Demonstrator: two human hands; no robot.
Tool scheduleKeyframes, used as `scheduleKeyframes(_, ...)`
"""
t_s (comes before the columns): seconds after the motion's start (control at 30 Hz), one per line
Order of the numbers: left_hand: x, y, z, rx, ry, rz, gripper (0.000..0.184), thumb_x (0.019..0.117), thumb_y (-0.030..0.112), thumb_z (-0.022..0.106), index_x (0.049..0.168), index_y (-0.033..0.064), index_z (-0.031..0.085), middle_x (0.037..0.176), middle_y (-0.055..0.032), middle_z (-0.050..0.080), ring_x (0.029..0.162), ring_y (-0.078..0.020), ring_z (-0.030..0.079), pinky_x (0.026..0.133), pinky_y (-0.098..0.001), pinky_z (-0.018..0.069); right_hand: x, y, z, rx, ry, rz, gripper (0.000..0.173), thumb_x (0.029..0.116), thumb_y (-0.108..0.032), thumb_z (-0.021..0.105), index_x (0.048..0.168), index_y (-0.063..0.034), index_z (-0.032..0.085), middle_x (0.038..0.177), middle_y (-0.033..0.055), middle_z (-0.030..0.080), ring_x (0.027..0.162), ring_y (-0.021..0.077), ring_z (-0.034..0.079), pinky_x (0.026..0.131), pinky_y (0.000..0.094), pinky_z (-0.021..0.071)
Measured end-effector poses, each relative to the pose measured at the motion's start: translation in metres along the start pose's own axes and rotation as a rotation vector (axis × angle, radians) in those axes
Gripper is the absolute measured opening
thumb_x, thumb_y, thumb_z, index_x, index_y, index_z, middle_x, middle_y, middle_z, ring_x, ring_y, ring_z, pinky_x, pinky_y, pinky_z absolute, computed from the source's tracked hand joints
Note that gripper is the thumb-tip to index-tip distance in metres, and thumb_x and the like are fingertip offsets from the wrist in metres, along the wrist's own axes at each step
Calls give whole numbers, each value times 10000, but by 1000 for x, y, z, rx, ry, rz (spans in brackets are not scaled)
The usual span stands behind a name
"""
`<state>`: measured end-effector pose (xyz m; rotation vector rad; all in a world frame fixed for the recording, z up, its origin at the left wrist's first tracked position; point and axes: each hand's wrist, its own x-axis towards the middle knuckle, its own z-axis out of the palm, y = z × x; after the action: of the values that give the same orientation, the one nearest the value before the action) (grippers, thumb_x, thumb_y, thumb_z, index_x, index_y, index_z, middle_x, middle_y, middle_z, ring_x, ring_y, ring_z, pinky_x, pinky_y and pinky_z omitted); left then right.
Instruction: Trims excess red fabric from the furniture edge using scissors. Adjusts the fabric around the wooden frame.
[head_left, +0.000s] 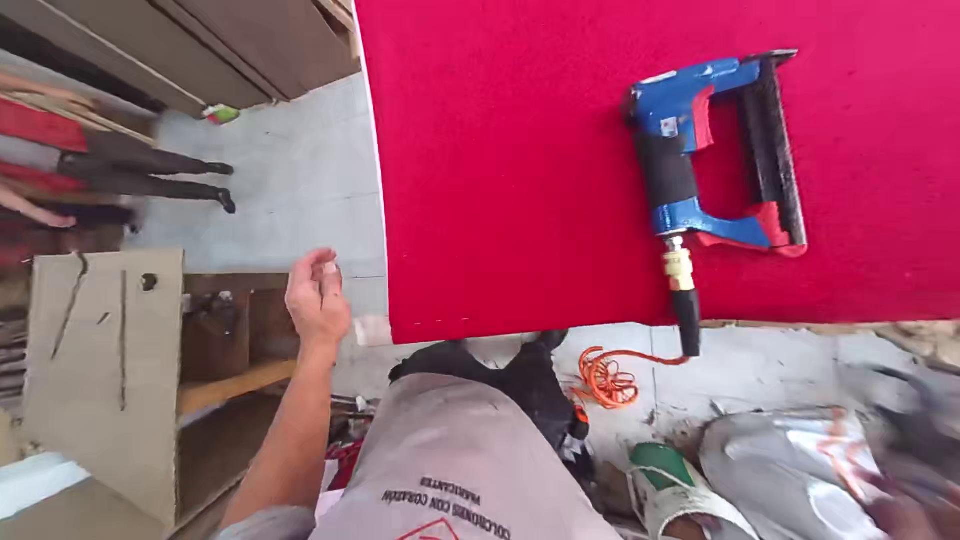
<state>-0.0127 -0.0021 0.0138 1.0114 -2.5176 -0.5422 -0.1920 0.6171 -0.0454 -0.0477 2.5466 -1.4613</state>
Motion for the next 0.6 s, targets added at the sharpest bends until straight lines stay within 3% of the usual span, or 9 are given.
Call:
scheduleKeyframes(0.07,18,31,-10,-252,-80,289,408,1094,281,403,1235,-34,620,1136,-151,706,1040,-181,692,929,-393,579,-32,-18,55,-324,-81,-245,413,1036,-145,550,1326,148,522,1116,259,688,956,251,701,832,424,586)
scheduleKeyframes(0.1,25,48,-11,-389,-201,404,408,1097,313,416,1229,-11,625,1130,-115,712,1048,-164,694,938,-402,585,-42,-50,88,-466,-49,-324,381,1039,-190,565,1281,103,596,1050,267,707,934,348,706,860,529,557)
scheduleKeyframes(0.17,23,77,-9,-565,-540,590,441,1062,368,473,1262,10,638,1212,-91,703,1149,-167,665,1019,-423,556,-58,-114,134,-735,28,-433,344,1056,-234,523,1208,40,667,907,247,723,831,411,714,903,612,519)
scheduleKeyframes(0.23,1,90,-5,-507,-762,805,541,992,436,559,1364,48,618,1381,-95,636,1327,-210,560,1122,-450,460,-83,-162,153,-892,62,-412,354,1082,-233,457,1216,15,670,849,247,715,767,434,704,852,648,512)
scheduleKeyframes(0.33,-35,80,2,-476,-677,1156,656,905,494,674,1408,83,585,1464,-120,589,1419,-296,491,1155,-500,406,-140,-215,173,-918,76,-168,389,1089,-260,413,1261,10,634,859,242,705,743,450,695,694,662,518)
scheduleKeyframes(0.43,-52,62,0,-540,-593,1377,700,876,457,707,1462,112,543,1512,-113,550,1460,-297,444,1207,-555,306,-202,-237,202,-727,54,-37,400,1030,-321,501,1263,-33,651,799,141,701,625,314,666,558,548,533)
scheduleKeyframes(0.5,-62,52,-4,-489,-602,1540,679,911,392,683,1515,158,480,1553,-100,507,1487,-297,402,1217,-597,245,-236,-245,230,-394,-64,-21,356,1007,-331,569,1246,-88,672,777,2,679,607,104,619,546,330,550)
scheduleKeyframes(0.53,-69,46,-4,-469,-622,1605,575,960,312,644,1500,170,504,1501,-90,561,1444,-291,464,1202,-583,293,-249,-249,243,-170,-147,-5,333,1020,-328,577,1248,-105,672,803,-45,682,633,29,621,570,241,560)
scheduleKeyframes(0.6,-80,35,-1,-521,-713,1634,268,1009,128,582,1260,123,677,1107,-79,744,1081,-270,699,1018,-506,506,-266,-248,260,273,-247,60,416,1058,-447,504,1300,-152,669,912,-47,737,693,18,657,592,205,564)
